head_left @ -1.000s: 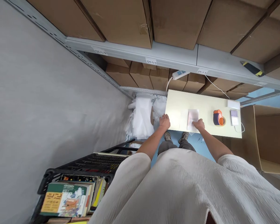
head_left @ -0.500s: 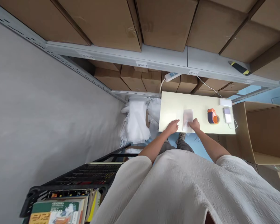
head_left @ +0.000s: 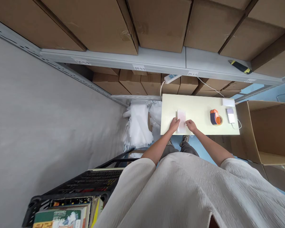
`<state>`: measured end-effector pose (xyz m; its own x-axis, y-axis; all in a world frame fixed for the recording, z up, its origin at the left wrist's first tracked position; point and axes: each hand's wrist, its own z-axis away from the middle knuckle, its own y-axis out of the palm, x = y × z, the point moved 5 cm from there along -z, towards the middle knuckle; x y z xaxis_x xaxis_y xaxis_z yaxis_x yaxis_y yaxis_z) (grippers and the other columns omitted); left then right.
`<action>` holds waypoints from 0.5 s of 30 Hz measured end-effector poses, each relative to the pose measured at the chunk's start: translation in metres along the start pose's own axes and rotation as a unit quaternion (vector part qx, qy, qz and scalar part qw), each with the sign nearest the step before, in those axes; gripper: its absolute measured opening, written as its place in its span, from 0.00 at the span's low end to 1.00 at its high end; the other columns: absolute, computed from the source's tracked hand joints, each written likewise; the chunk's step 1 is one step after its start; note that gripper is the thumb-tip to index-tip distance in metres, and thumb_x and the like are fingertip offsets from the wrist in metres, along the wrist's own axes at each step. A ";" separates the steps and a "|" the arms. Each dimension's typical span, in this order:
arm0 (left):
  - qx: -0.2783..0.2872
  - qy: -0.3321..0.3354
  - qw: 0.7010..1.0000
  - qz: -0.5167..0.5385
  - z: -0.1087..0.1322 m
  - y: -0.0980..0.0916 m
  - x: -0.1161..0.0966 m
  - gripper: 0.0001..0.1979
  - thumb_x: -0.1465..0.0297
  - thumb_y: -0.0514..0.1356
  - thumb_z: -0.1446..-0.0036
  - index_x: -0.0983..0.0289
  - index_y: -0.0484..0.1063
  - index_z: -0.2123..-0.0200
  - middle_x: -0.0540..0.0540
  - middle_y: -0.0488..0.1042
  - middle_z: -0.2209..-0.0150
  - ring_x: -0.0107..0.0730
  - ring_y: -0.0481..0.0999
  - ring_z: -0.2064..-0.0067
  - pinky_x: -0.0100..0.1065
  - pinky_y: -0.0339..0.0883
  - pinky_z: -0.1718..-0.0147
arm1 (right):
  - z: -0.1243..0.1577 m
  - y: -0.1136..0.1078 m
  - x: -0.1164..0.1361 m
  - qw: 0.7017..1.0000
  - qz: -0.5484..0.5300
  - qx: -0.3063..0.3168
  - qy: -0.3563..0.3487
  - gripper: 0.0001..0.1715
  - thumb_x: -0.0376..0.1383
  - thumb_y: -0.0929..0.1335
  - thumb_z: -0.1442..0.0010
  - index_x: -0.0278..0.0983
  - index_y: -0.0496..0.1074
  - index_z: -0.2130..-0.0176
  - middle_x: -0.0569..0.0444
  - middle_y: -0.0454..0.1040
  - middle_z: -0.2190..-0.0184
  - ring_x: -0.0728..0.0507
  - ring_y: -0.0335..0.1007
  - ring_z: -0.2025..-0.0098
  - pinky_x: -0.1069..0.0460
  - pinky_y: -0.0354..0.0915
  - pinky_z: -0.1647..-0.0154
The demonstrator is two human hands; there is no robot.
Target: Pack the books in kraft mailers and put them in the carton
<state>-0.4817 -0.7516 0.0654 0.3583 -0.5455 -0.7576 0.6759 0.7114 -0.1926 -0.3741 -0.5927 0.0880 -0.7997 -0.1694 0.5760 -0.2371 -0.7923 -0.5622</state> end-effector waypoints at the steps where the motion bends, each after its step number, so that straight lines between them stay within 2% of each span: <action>1: 0.000 -0.010 1.000 -0.010 0.000 0.000 0.002 0.23 0.59 0.62 0.26 0.61 0.70 0.33 0.62 0.85 0.42 0.44 0.86 0.43 0.38 0.75 0.44 | -0.001 0.001 -0.003 1.000 0.019 0.000 0.014 0.09 0.43 0.68 0.31 0.41 0.74 0.60 0.53 0.83 0.58 0.43 0.79 0.55 0.52 0.72 0.53; 2: -0.001 -0.017 1.000 -0.021 -0.001 -0.001 0.004 0.26 0.61 0.62 0.26 0.62 0.68 0.31 0.63 0.84 0.41 0.44 0.86 0.43 0.38 0.75 0.44 | -0.003 0.003 -0.006 0.999 0.033 -0.002 0.028 0.07 0.40 0.69 0.34 0.40 0.75 0.58 0.53 0.83 0.57 0.43 0.80 0.54 0.53 0.72 0.52; 6: -0.019 -0.039 0.998 -0.046 -0.003 0.000 0.011 0.32 0.63 0.61 0.27 0.63 0.59 0.25 0.65 0.83 0.38 0.46 0.85 0.41 0.39 0.74 0.42 | -0.005 0.005 -0.011 0.997 0.059 -0.008 0.056 0.15 0.35 0.70 0.39 0.39 0.79 0.52 0.52 0.85 0.56 0.42 0.81 0.52 0.53 0.73 0.51; 11: -0.069 -0.030 0.994 -0.079 -0.003 -0.001 0.015 0.31 0.66 0.62 0.31 0.64 0.61 0.29 0.69 0.74 0.31 0.48 0.76 0.30 0.42 0.70 0.34 | -0.004 0.005 -0.007 0.994 0.087 -0.005 0.060 0.14 0.33 0.69 0.38 0.39 0.81 0.54 0.51 0.86 0.56 0.42 0.82 0.52 0.53 0.73 0.52; 15: -0.077 -0.008 0.992 -0.102 -0.002 -0.006 0.016 0.32 0.68 0.63 0.35 0.65 0.63 0.29 0.72 0.70 0.28 0.53 0.71 0.26 0.45 0.66 0.30 | -0.002 0.001 -0.002 0.993 0.098 0.001 0.062 0.09 0.32 0.70 0.37 0.39 0.82 0.58 0.49 0.87 0.53 0.40 0.82 0.50 0.52 0.73 0.51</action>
<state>-0.4811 -0.7645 0.0533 0.2345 -0.6910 -0.6837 0.6288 0.6442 -0.4355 -0.3735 -0.5925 0.0849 -0.8920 -0.2471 0.3785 -0.0694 -0.7526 -0.6548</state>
